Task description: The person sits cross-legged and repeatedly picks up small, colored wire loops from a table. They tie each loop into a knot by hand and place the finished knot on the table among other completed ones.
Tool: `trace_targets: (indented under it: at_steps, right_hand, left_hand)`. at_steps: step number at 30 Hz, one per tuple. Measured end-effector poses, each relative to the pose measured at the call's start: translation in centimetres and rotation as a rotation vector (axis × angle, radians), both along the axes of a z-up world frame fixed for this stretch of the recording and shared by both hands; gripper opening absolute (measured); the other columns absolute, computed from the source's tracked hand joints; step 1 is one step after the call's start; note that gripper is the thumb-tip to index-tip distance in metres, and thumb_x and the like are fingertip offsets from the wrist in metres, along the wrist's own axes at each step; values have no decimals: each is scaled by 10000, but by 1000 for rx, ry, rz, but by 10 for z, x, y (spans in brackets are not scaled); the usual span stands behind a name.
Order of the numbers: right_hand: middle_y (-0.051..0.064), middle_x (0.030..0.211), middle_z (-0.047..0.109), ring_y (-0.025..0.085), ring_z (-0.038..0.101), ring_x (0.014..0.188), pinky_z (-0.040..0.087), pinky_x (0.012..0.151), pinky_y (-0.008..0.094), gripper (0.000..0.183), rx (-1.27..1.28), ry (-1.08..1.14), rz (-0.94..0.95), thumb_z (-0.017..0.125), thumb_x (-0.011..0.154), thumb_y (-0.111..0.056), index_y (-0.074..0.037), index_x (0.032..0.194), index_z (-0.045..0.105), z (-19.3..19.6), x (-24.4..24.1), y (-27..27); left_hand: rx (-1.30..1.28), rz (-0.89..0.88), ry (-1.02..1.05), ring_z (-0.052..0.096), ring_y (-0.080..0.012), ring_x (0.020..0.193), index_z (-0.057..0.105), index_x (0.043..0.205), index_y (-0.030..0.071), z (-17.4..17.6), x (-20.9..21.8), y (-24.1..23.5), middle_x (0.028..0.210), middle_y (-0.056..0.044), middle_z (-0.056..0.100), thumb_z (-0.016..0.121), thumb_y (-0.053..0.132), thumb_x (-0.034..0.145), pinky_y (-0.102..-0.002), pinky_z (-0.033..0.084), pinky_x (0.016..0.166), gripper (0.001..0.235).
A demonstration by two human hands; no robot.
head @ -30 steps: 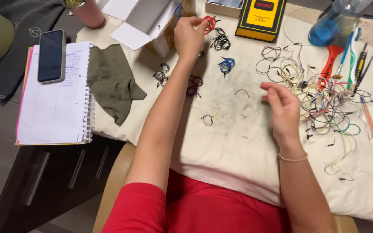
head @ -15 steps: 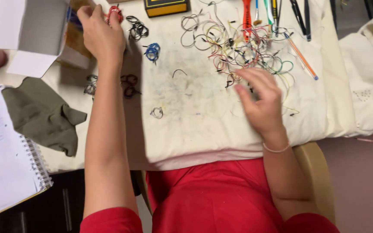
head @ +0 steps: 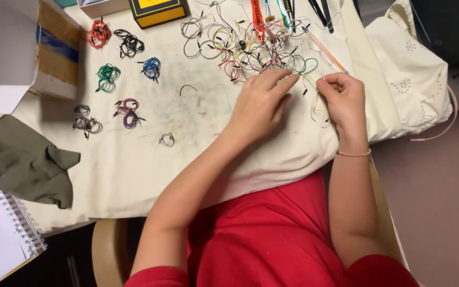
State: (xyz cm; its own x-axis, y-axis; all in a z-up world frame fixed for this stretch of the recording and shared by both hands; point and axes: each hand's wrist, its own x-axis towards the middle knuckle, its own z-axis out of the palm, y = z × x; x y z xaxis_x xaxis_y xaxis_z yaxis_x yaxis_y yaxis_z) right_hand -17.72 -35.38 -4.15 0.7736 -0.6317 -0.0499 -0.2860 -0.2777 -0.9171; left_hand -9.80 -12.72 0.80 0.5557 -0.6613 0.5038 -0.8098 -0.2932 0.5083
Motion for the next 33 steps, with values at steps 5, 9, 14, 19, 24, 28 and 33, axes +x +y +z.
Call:
trace_targets:
  at_steps: [5,9,14,19,24,28,33]
  right_hand:
    - [9,841,722,30,675,732,578,721,161,75,235,-101,89,714,1000,-130,-70,1045,711,34,-3,16]
    - [98,873,724,101,691,762,579,728,160,66,400,-214,143,705,994,-99,-49,1028,679,50,-4,14]
    - [36,714,641,71,543,589,450,573,181,53,279,-246,-70,712,1008,-114,-68,984,702,32,10,-6]
    - [-46,673,664,60,575,656,495,740,244,125,-312,-42,-71,687,979,-131,-113,908,788,19,19,-13]
    - [162,768,696,454,564,694,442,650,501,176,-712,43,-60,609,991,-126,-96,869,732,15,21,-22]
    - [258,1313,534,467,537,1153,438,905,603,503,-871,87,-143,748,1011,-97,41,1454,552,56,17,4]
    - [236,1472,516,356,495,1401,375,1243,463,495,-455,-603,507,618,1072,-30,28,1520,416,124,34,72]
  left_hand:
    - [116,33,-83,546,-244,1332,716,1191,218,-26,22,-58,1315,-21,617,855,234,802,-491,430,1096,413]
    - [-43,-70,-218,619,-273,1088,799,829,130,-17,33,-62,1141,-66,677,696,214,878,-479,383,999,142]
    - [-244,86,225,730,-195,968,779,1061,196,9,36,-37,1078,6,787,623,341,981,-354,505,851,228]
    - [-542,134,563,767,-104,668,771,1125,177,53,50,-13,850,30,781,615,310,995,-204,523,652,243]
    - [-781,23,594,834,-203,822,737,1124,83,81,64,7,920,-76,780,630,276,987,-274,697,752,260]
    - [-846,-179,653,782,-217,943,722,1142,15,93,73,24,963,-107,764,625,260,1019,-296,618,703,291]
    - [-601,-516,835,628,-131,792,698,1043,59,100,70,32,892,-62,677,536,401,1029,-235,480,684,378]
